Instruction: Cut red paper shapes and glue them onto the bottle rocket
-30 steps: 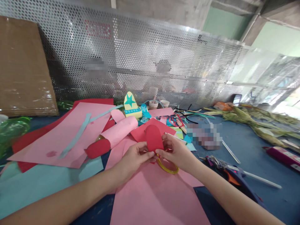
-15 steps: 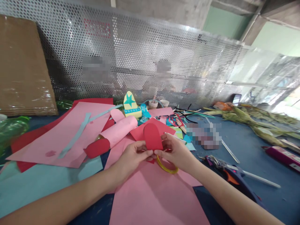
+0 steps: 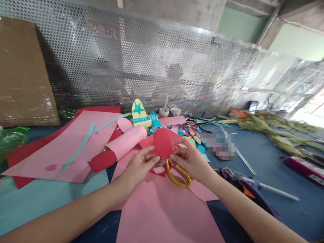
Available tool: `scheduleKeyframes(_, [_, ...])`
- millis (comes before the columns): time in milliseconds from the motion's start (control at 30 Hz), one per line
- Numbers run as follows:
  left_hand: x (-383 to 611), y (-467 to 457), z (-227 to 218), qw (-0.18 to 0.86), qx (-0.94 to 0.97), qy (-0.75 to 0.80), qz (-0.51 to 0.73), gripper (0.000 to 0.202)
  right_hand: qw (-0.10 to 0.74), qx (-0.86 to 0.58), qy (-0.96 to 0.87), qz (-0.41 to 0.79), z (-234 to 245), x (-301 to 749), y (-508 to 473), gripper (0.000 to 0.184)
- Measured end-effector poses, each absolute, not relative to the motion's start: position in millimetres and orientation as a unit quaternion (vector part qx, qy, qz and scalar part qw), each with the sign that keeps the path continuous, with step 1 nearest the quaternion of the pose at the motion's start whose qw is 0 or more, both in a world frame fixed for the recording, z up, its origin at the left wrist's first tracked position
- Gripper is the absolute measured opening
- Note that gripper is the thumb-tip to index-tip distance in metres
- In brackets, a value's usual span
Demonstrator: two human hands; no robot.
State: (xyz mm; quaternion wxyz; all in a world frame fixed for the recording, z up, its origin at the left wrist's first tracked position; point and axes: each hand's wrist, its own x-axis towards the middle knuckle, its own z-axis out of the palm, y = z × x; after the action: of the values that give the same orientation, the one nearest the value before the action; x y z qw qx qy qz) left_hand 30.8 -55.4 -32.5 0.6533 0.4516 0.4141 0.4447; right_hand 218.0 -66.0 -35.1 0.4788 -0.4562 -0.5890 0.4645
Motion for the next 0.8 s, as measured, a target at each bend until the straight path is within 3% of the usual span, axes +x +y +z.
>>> scheduleKeyframes(300, [29.8,-55.6,-26.1,0.604,0.527,0.382,0.459,0.039,0.492,-0.48,-0.627,0.367,-37.8,217.8,-66.7,0.026])
scheduleKeyframes(500, [29.8,-55.7,-25.4,0.591,0.545,0.378,0.459,0.034,0.473,-0.476,-0.678,0.3,-38.1,218.6,-67.0,0.01])
scheduleKeyframes(633, [30.5,-56.3,-24.4,0.599,0.555,0.358,0.453,0.032,0.458,-0.483,-0.68,0.308,-39.1,218.6,-67.2,0.01])
scheduleKeyframes(800, [29.4,-55.5,-26.9,0.612,0.547,0.349,0.453,0.045,0.481,-0.459,-0.663,0.343,-40.0,218.0,-65.8,0.01])
